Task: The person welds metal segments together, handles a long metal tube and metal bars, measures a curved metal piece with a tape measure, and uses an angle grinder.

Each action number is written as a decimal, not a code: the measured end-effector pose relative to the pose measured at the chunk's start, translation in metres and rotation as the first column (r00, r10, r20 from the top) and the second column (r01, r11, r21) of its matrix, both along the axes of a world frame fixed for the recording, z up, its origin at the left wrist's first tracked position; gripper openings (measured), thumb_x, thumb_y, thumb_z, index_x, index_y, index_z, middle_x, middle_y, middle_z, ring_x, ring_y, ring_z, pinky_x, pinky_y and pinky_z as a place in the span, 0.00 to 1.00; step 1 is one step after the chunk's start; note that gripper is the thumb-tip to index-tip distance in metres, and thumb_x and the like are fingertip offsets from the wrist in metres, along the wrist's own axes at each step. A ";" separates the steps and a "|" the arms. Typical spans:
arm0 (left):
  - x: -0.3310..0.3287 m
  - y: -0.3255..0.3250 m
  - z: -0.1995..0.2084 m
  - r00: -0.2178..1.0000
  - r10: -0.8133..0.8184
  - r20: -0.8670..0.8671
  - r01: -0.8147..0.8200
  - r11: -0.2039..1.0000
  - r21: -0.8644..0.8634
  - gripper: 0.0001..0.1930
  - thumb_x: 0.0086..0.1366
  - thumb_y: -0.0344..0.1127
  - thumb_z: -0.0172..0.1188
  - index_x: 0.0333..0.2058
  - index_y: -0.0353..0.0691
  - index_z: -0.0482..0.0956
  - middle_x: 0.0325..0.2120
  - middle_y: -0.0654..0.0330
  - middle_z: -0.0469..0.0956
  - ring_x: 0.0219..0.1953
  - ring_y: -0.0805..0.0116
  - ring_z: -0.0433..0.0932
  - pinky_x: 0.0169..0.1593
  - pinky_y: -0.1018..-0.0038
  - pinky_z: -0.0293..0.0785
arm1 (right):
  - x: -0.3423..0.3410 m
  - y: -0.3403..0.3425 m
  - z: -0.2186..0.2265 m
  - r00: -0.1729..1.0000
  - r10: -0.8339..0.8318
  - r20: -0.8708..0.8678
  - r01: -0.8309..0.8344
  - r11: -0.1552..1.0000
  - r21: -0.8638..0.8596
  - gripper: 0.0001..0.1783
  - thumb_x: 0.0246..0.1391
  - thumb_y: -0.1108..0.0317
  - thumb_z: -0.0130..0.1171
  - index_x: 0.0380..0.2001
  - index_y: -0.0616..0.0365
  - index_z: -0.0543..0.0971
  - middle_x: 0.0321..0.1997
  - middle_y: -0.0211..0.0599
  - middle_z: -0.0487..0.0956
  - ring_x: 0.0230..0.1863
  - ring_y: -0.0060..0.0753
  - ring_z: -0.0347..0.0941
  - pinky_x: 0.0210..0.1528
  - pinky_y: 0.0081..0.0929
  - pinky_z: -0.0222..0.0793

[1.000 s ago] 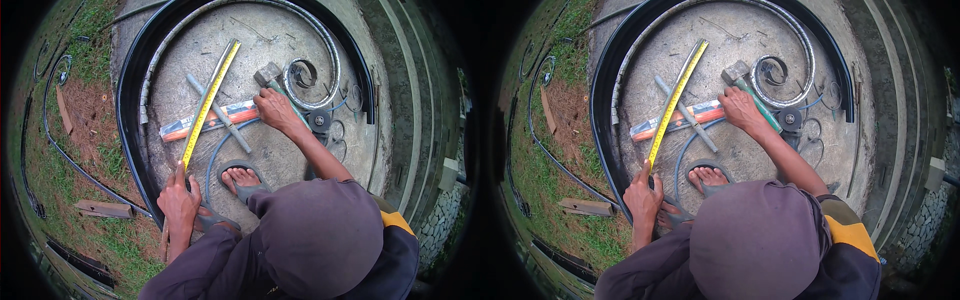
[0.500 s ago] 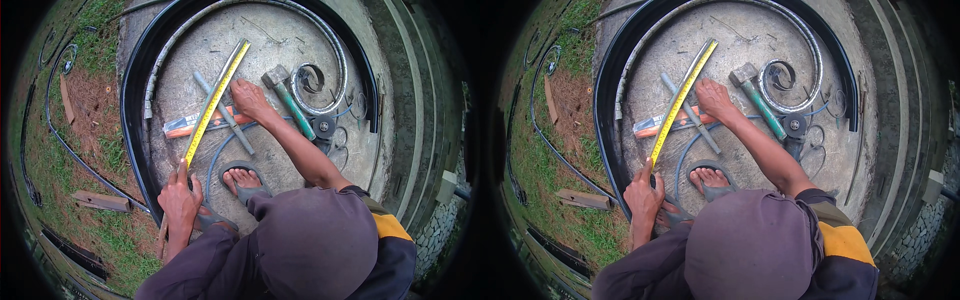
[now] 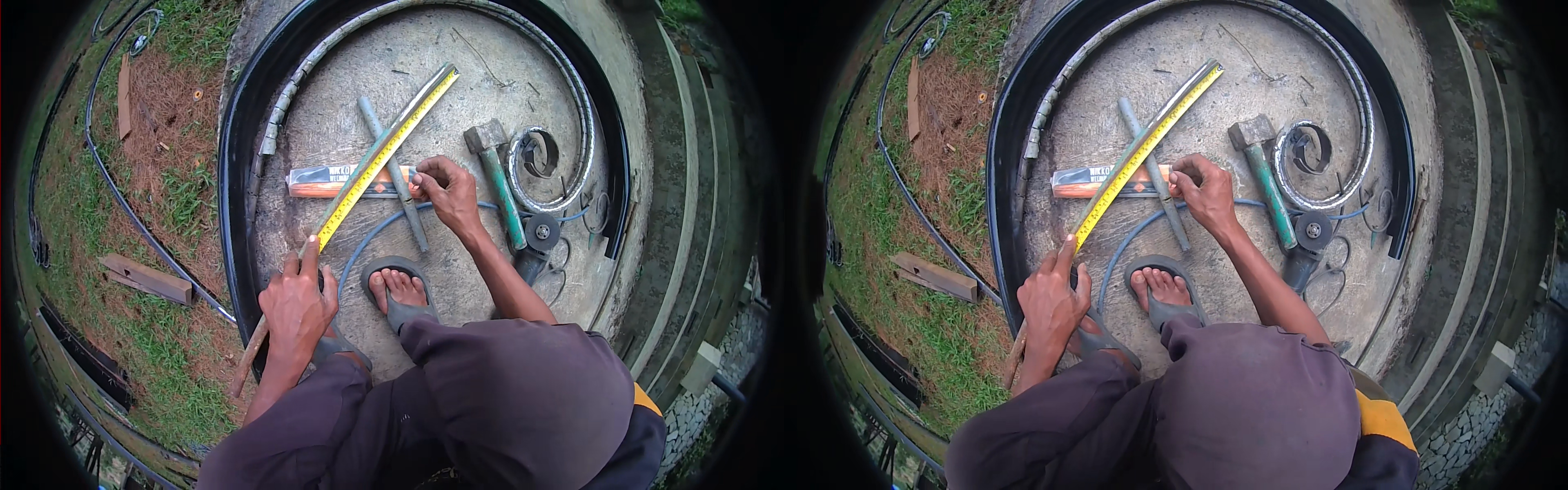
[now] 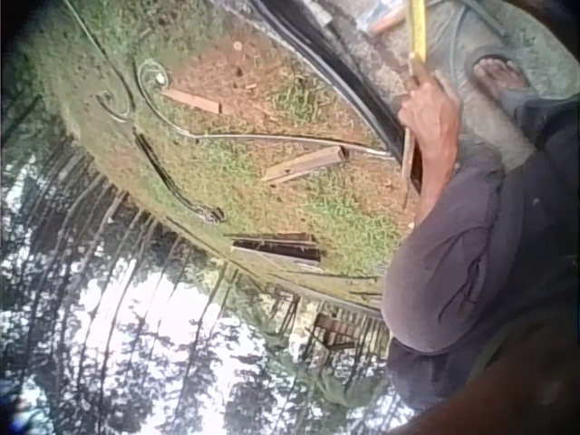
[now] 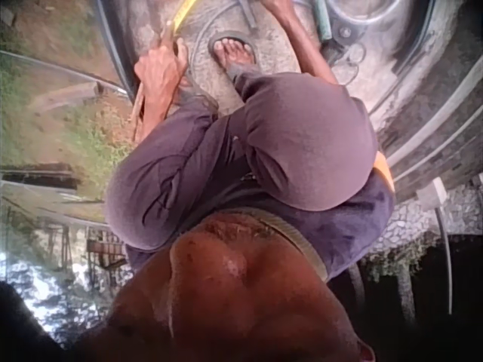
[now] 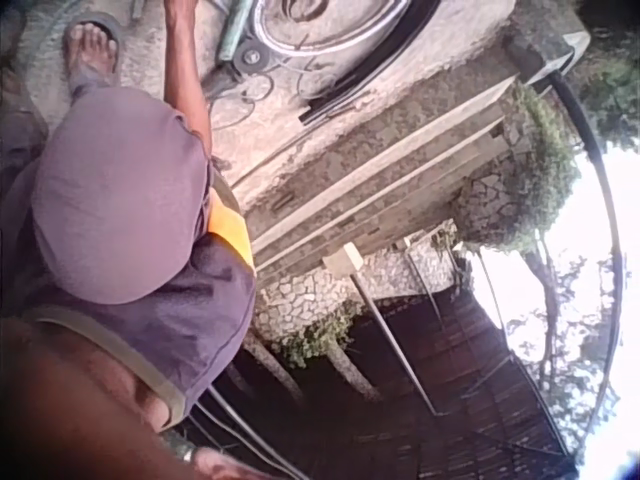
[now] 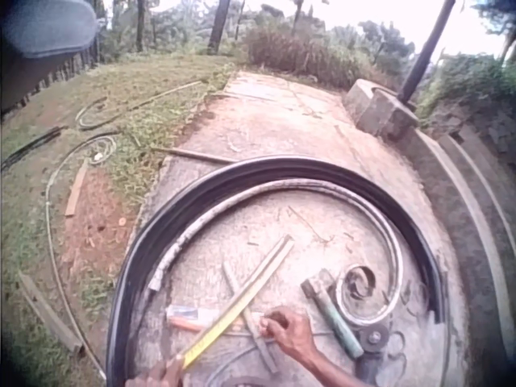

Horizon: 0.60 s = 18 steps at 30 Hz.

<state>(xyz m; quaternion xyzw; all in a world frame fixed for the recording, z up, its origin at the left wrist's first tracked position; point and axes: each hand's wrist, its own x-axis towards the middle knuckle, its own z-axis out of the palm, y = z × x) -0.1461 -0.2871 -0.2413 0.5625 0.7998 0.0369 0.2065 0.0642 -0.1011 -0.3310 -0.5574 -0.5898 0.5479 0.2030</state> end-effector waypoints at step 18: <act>-0.001 -0.004 -0.002 1.000 -0.001 0.009 0.001 1.000 -0.004 0.26 0.61 0.40 0.61 0.58 0.41 0.77 0.39 0.48 0.81 0.27 0.50 0.84 0.28 0.60 0.81 | -0.015 -0.017 0.047 0.853 0.366 0.373 -0.489 0.809 0.325 0.09 0.56 0.73 0.60 0.41 0.60 0.79 0.29 0.50 0.81 0.31 0.52 0.80 0.35 0.43 0.74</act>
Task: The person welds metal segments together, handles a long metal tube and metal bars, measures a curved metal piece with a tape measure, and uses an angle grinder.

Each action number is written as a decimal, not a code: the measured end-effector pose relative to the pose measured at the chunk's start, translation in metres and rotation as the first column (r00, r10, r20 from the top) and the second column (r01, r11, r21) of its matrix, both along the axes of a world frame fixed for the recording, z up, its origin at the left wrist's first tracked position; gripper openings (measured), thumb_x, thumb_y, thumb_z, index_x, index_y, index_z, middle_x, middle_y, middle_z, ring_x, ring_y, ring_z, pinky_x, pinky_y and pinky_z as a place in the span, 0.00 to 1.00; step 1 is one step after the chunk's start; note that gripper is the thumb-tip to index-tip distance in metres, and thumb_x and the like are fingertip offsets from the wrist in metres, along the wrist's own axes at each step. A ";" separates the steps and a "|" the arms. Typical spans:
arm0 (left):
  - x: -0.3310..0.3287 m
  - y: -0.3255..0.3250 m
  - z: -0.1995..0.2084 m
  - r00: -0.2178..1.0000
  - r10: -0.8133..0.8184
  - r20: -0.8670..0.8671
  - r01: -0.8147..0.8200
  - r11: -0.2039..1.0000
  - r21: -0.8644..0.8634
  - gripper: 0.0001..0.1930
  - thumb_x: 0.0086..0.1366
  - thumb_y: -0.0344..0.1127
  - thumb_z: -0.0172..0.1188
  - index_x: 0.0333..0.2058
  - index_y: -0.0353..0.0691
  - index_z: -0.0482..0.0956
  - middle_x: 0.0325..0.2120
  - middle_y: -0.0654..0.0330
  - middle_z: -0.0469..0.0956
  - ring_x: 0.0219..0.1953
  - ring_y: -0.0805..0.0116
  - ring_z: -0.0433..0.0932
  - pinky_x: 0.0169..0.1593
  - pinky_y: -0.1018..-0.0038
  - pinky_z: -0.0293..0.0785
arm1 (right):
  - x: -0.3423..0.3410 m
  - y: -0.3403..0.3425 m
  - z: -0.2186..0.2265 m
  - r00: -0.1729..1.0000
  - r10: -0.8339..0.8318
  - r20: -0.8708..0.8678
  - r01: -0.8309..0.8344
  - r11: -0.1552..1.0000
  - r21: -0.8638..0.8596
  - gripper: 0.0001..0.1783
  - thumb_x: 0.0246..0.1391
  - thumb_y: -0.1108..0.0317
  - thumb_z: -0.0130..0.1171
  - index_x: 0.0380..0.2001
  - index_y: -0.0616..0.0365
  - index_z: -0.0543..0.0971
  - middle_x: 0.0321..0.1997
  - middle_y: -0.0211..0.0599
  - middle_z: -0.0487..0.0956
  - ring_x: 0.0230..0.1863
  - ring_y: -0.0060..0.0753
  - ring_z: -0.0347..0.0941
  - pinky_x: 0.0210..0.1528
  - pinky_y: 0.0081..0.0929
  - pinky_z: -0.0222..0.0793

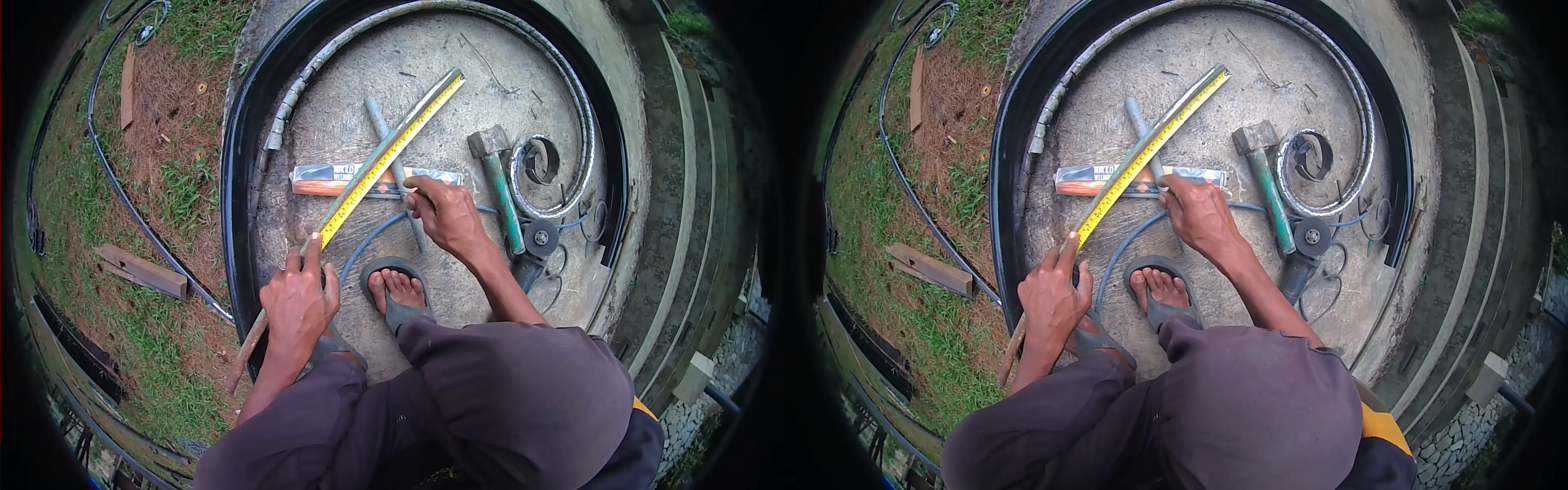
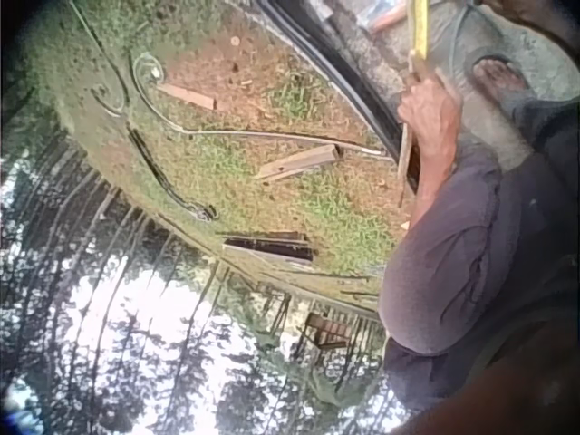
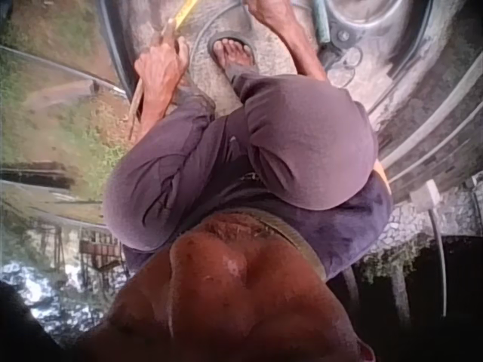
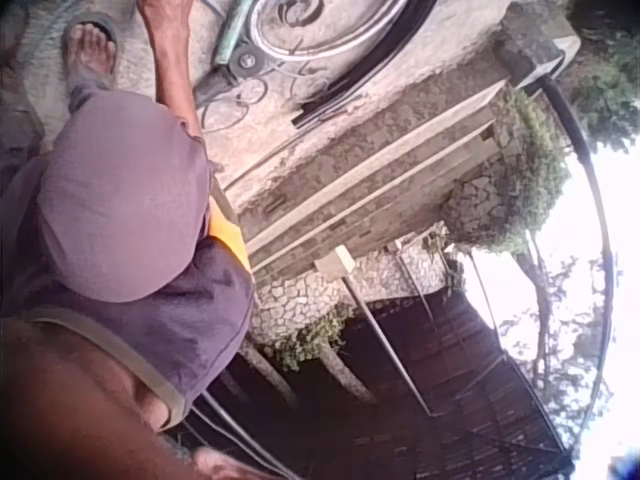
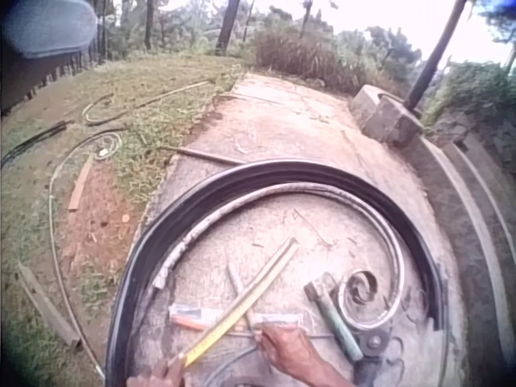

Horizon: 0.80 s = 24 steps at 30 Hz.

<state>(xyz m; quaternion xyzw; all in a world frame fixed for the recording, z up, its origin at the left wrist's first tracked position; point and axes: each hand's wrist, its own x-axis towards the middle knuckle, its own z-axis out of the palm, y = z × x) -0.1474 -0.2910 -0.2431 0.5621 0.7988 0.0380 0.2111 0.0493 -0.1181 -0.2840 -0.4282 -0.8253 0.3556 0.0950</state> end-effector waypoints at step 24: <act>0.002 0.005 0.003 1.000 0.017 -0.012 -0.017 0.999 -0.034 0.25 0.61 0.41 0.61 0.57 0.45 0.77 0.39 0.49 0.82 0.30 0.50 0.85 0.31 0.59 0.80 | -0.038 -0.006 -0.022 0.997 0.059 -0.047 -0.056 0.996 0.068 0.07 0.55 0.71 0.61 0.37 0.60 0.77 0.22 0.51 0.78 0.24 0.54 0.78 0.27 0.44 0.71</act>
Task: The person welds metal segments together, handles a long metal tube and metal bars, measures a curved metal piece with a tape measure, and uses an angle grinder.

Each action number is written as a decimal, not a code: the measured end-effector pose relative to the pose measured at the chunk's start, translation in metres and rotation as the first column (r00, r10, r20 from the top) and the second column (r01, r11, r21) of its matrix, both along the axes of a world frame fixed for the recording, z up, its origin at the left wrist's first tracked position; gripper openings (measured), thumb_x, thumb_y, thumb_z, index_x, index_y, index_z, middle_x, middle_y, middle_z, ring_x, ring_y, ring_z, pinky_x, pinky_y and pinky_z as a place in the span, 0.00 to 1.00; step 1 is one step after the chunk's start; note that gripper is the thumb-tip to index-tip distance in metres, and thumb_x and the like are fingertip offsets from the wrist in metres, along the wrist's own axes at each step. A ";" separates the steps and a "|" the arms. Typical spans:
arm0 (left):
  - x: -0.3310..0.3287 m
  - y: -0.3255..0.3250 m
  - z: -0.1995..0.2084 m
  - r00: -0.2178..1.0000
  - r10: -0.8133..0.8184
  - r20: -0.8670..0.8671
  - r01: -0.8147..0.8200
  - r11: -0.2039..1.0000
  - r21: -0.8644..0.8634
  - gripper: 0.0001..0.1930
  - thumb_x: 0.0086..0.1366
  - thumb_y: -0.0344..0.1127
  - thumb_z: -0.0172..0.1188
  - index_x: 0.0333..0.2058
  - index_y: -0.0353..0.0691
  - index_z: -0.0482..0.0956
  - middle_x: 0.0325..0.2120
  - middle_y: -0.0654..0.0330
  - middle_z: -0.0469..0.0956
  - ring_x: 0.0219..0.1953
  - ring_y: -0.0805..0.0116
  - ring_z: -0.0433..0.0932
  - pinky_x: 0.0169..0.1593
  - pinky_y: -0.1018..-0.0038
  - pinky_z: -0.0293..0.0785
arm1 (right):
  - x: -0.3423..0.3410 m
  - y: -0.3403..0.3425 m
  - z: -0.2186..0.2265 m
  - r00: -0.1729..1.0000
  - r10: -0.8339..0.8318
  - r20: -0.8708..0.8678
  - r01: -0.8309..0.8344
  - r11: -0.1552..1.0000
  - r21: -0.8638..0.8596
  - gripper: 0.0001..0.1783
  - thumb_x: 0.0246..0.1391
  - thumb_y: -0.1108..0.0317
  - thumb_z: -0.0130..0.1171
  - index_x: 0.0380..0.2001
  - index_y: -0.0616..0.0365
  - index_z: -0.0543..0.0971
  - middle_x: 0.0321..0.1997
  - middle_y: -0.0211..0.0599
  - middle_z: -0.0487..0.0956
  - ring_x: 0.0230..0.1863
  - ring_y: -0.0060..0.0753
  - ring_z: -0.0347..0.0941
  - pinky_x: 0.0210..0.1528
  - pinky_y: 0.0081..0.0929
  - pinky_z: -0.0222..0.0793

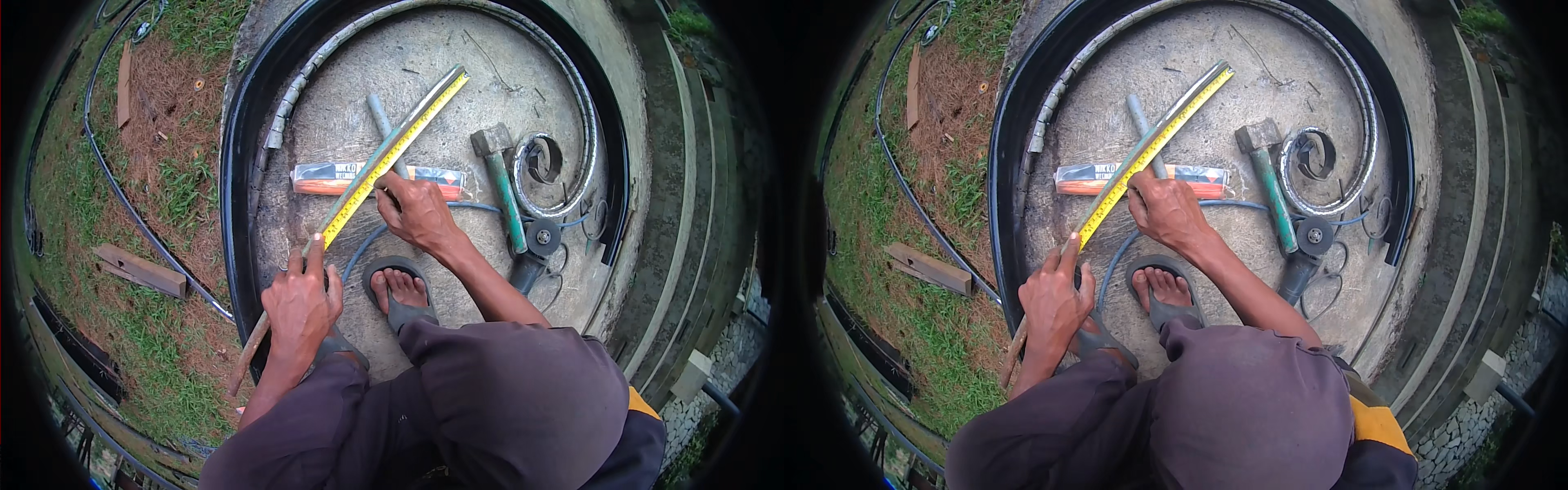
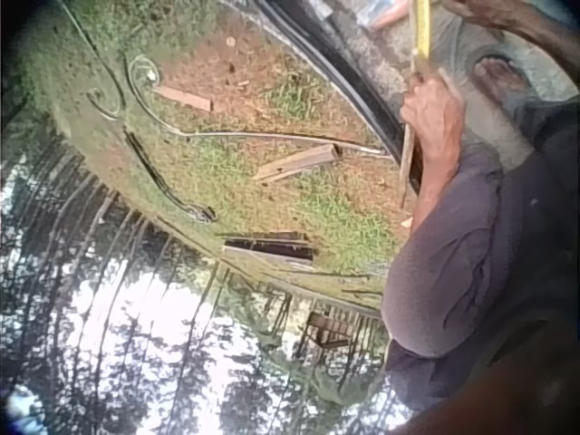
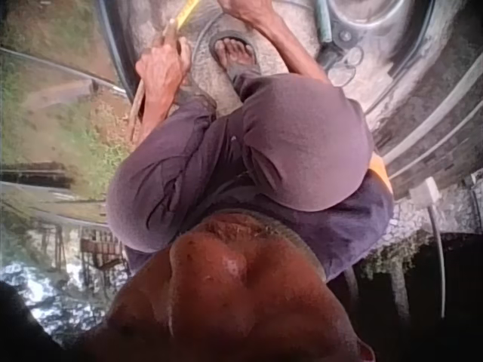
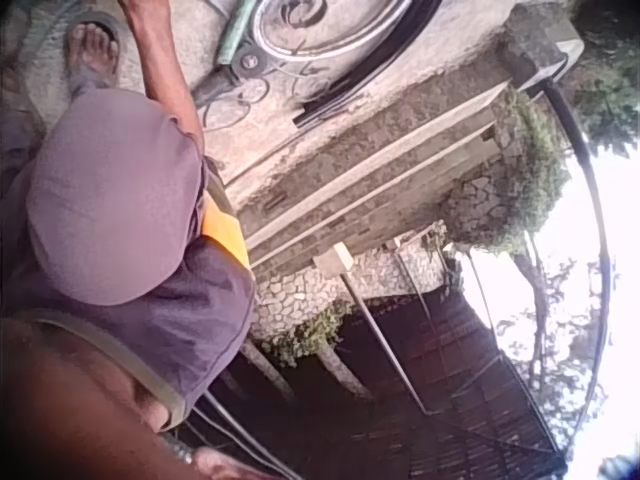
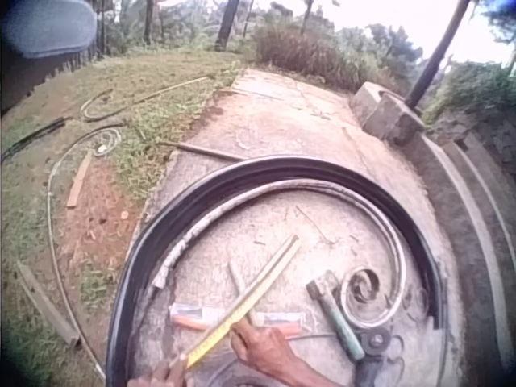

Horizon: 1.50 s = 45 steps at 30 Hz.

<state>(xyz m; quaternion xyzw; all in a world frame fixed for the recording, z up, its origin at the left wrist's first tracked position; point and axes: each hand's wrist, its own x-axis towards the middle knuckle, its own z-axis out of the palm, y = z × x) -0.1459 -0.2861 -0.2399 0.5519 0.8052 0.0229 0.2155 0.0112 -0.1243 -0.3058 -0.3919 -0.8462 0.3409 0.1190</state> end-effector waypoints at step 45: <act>0.030 0.063 -0.005 0.834 -0.275 0.479 0.038 0.893 0.449 0.35 0.58 0.40 0.59 0.66 0.45 0.67 0.50 0.42 0.78 0.46 0.41 0.80 0.48 0.58 0.77 | 0.057 -0.121 -0.100 0.950 0.204 -0.237 -0.156 0.966 0.208 0.12 0.50 0.59 0.59 0.34 0.53 0.73 0.32 0.32 0.69 0.36 0.36 0.70 0.38 0.37 0.66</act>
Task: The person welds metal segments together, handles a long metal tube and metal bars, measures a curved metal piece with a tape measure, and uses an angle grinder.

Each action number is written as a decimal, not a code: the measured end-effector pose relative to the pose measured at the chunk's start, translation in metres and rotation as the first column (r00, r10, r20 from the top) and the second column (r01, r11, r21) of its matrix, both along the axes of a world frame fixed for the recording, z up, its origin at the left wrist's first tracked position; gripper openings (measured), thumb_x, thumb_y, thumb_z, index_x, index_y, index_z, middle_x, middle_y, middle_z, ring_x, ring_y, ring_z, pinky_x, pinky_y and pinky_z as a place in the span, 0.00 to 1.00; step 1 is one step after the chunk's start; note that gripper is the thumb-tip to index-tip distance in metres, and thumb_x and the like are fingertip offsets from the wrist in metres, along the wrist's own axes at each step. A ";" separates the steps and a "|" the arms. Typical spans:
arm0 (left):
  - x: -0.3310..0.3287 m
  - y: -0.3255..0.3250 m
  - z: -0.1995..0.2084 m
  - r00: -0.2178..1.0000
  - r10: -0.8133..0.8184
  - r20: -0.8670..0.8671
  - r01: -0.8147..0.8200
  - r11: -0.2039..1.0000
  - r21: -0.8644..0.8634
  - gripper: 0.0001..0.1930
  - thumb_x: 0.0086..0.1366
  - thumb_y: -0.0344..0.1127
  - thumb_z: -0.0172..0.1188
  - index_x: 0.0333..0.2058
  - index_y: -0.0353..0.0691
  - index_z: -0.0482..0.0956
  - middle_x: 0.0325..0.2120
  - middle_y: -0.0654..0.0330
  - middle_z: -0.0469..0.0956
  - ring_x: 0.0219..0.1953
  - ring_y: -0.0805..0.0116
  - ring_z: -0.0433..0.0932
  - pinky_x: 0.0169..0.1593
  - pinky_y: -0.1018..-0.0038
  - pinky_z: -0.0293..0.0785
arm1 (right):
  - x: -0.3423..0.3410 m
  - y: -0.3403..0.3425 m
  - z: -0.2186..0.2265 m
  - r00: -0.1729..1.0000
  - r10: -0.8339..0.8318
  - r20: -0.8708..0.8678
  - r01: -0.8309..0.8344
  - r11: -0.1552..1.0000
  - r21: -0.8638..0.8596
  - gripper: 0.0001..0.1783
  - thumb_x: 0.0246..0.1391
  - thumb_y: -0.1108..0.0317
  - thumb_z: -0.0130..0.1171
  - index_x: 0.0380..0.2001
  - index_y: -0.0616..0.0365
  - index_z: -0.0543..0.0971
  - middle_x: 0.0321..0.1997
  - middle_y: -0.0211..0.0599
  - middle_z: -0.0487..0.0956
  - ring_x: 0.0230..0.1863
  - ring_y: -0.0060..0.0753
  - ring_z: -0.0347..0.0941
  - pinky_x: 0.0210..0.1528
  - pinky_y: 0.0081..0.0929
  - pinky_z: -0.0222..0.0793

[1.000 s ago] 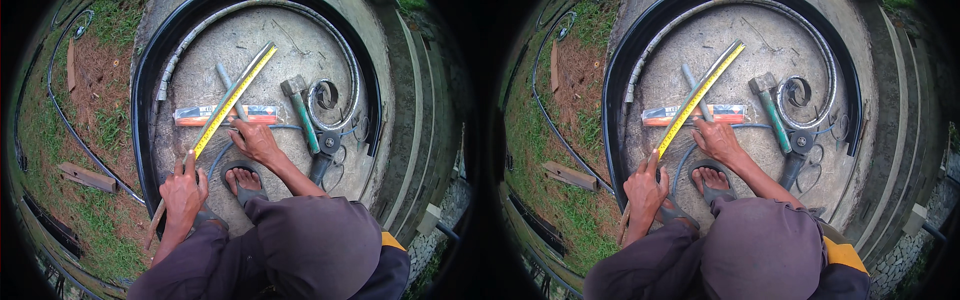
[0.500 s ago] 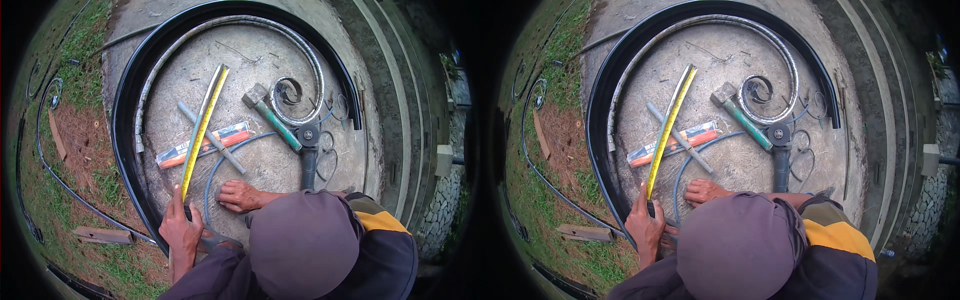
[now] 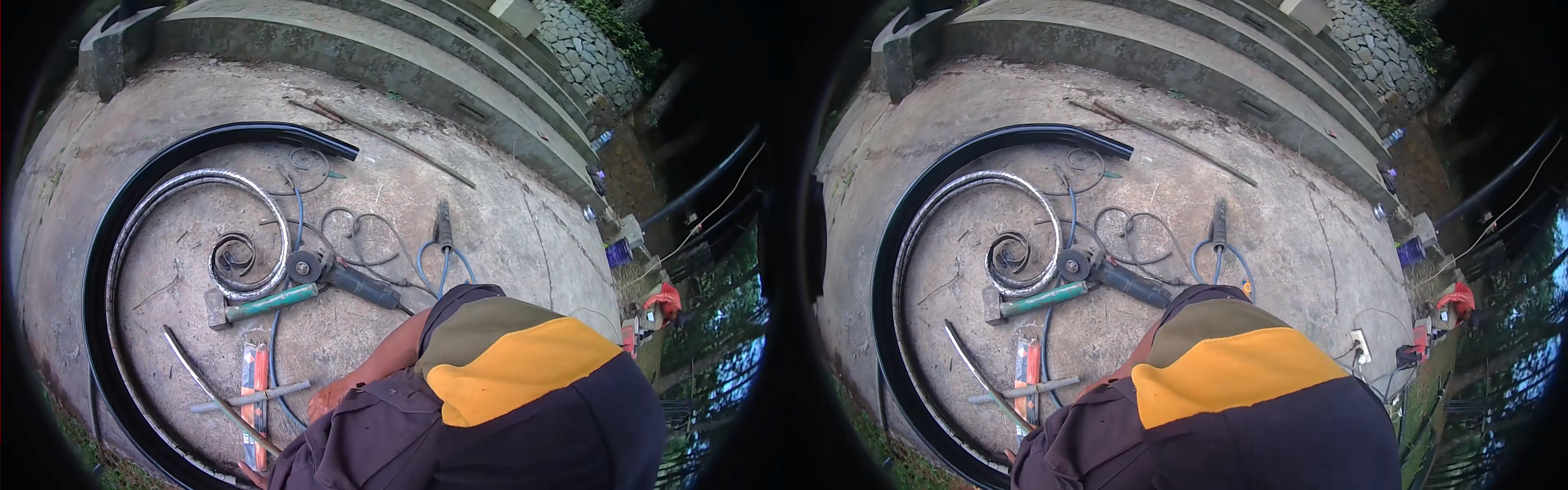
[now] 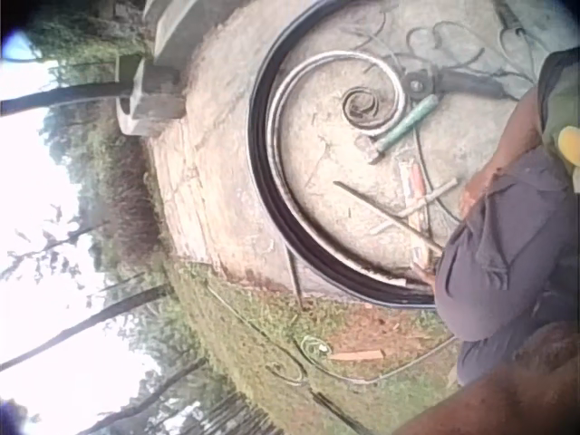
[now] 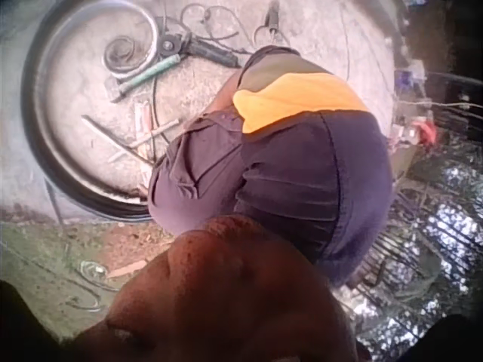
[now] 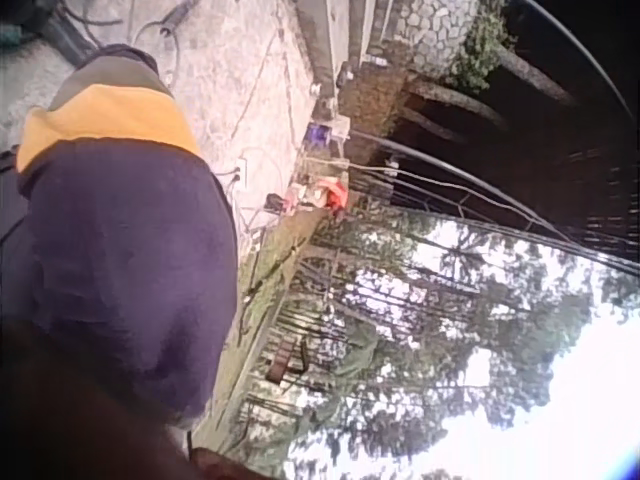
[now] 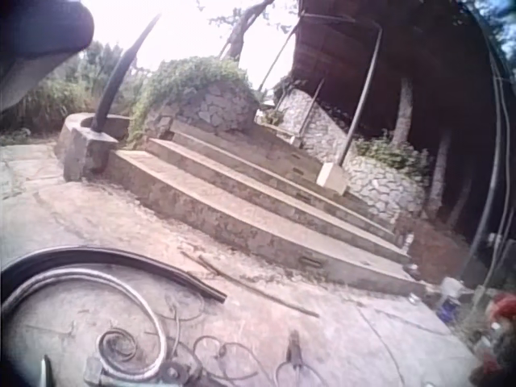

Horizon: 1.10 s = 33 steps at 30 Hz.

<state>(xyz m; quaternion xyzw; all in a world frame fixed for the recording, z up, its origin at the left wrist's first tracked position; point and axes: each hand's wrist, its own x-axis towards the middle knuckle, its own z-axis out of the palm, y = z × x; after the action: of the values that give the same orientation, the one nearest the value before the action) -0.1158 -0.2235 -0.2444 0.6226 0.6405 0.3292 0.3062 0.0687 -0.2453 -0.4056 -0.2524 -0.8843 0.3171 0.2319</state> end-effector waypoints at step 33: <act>-0.017 -0.080 0.005 0.997 0.050 0.050 -0.034 0.958 -0.283 0.45 0.50 0.42 0.72 0.67 0.45 0.64 0.40 0.43 0.81 0.40 0.43 0.83 0.43 0.58 0.78 | -0.027 0.034 0.090 0.982 -0.147 -0.118 -0.017 0.552 -0.834 0.21 0.65 0.55 0.56 0.50 0.61 0.79 0.39 0.39 0.80 0.42 0.35 0.77 0.45 0.33 0.71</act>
<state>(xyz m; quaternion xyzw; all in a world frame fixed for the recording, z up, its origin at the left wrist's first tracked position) -0.1330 -0.3031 -0.2399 0.5491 0.6851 0.2586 0.4028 0.0420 -0.2116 -0.3153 -0.3360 -0.5958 0.7087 0.1729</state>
